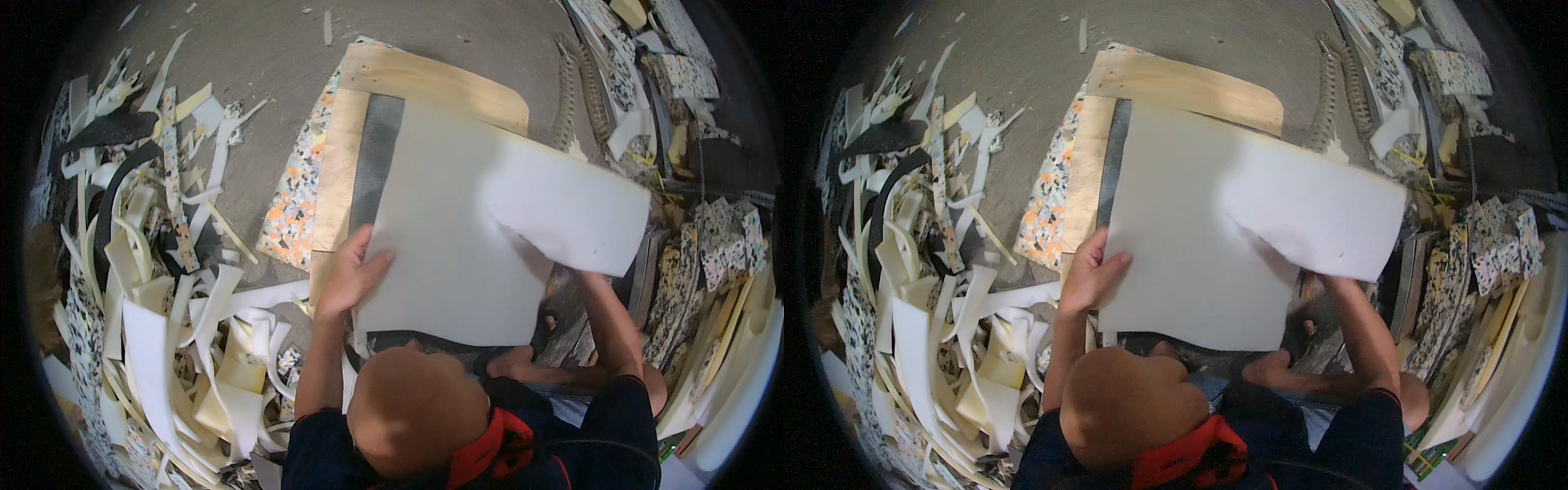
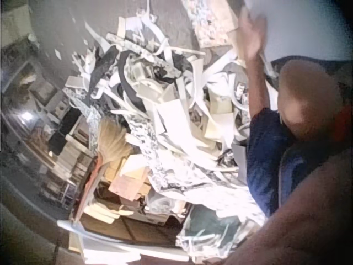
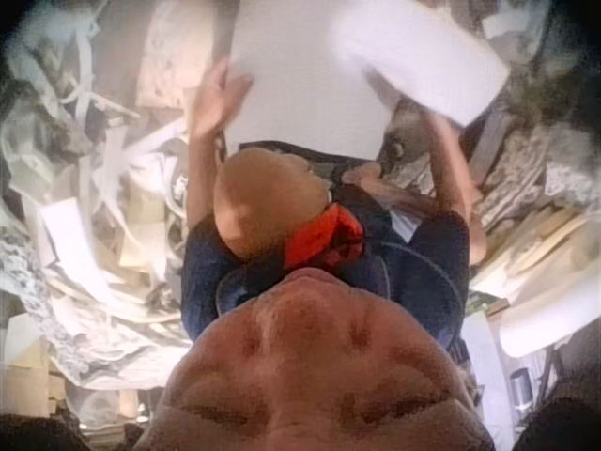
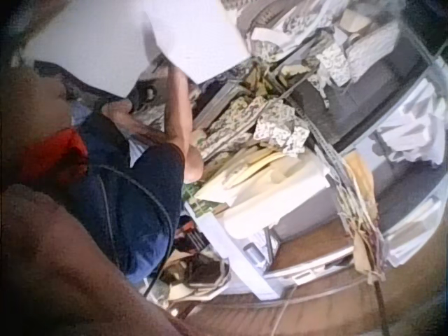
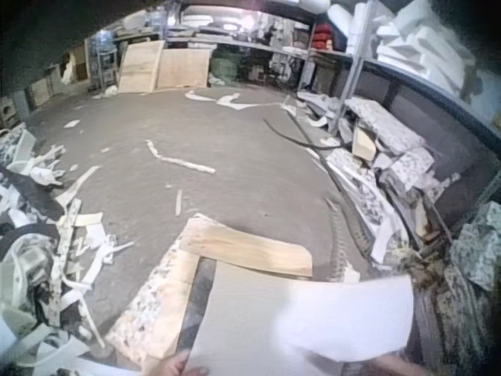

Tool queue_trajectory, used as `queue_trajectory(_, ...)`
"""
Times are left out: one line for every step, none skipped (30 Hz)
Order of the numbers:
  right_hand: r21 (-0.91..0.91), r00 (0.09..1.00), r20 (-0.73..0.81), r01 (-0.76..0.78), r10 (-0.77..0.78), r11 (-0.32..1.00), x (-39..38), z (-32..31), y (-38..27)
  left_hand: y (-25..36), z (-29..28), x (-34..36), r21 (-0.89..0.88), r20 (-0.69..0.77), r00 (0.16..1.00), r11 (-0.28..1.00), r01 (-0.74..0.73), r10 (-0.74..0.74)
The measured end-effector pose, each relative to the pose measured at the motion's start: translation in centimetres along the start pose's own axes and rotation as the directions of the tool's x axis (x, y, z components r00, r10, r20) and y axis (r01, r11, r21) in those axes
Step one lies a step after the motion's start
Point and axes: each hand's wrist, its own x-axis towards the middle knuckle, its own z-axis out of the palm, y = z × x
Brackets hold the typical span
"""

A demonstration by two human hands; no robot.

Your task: The person sprays a dark substance onto a wooden board, then places a white sheet over it and trims the excess with a knife. They then measure and handle thin wooden strips, stacking them on the floor.

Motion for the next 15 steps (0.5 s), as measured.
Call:
queue_trajectory(0.045,1.000,0.001,-0.012,0.012,0.999,0.1,-0.1,0.7,0.0,-0.2,0.1,0.010,0.002,1.000,1.000,-0.013,0.013)
queue_trajectory(0.081,1.000,0.012,-0.027,0.026,0.996,0.4,0.0,1.2,0.1,-0.6,-0.1,0.024,-0.004,1.000,0.999,-0.023,0.023)
queue_trajectory(0.119,0.999,0.014,-0.037,0.036,0.992,0.3,-0.1,1.8,0.1,-0.8,0.4,0.032,0.010,0.999,0.999,-0.034,0.034)
queue_trajectory(0.153,0.999,0.016,-0.048,0.046,0.987,0.3,-0.2,2.2,0.3,-1.1,1.0,0.011,0.008,1.000,1.000,0.011,-0.011)
queue_trajectory(0.188,0.998,0.021,-0.060,0.057,0.980,0.4,-0.4,2.6,0.7,-1.3,1.4,-0.012,0.003,0.998,0.998,0.056,-0.056)
queue_trajectory(0.219,0.997,0.027,-0.070,0.066,0.973,0.3,-0.5,3.0,1.0,-1.4,2.0,-0.033,-0.004,0.995,0.994,0.101,-0.102)
queue_trajectory(0.254,0.996,0.033,-0.083,0.077,0.964,0.3,-0.7,3.4,0.8,-1.5,2.8,0.018,-0.046,0.994,0.994,0.104,-0.103)
queue_trajectory(0.287,0.995,0.044,-0.095,0.086,0.953,0.5,-1.0,3.6,0.4,-1.8,3.4,0.083,-0.036,0.993,0.990,0.118,-0.115)
queue_trajectory(0.320,0.994,0.054,-0.107,0.095,0.941,0.6,-1.4,3.9,0.0,-2.3,3.9,0.148,-0.029,0.992,0.980,0.130,-0.127)
queue_trajectory(0.352,0.992,0.066,-0.121,0.104,0.928,0.8,-1.7,4.2,-0.4,-2.4,4.2,0.212,-0.024,0.990,0.967,0.140,-0.138)
queue_trajectory(0.384,0.991,0.074,-0.128,0.108,0.915,0.8,-2.1,4.6,-0.8,-2.2,4.4,0.168,-0.045,0.994,0.980,0.110,-0.104)
queue_trajectory(0.419,0.989,0.091,-0.141,0.113,0.897,0.9,-2.5,4.9,-1.1,-1.9,4.3,0.122,-0.068,0.995,0.989,0.079,-0.071)
queue_trajectory(0.452,0.987,0.109,-0.154,0.117,0.878,1.2,-2.8,5.2,-1.4,-1.7,4.3,0.076,-0.095,0.995,0.996,0.046,-0.039)
queue_trajectory(0.482,0.982,0.132,-0.181,0.134,0.857,1.5,-2.8,5.6,-1.6,-1.7,4.1,0.067,-0.099,0.995,0.997,0.030,-0.023)
queue_trajectory(0.516,0.978,0.149,-0.205,0.149,0.832,1.6,-2.8,6.0,-1.7,-1.7,4.0,0.058,-0.104,0.995,0.998,0.013,-0.007)
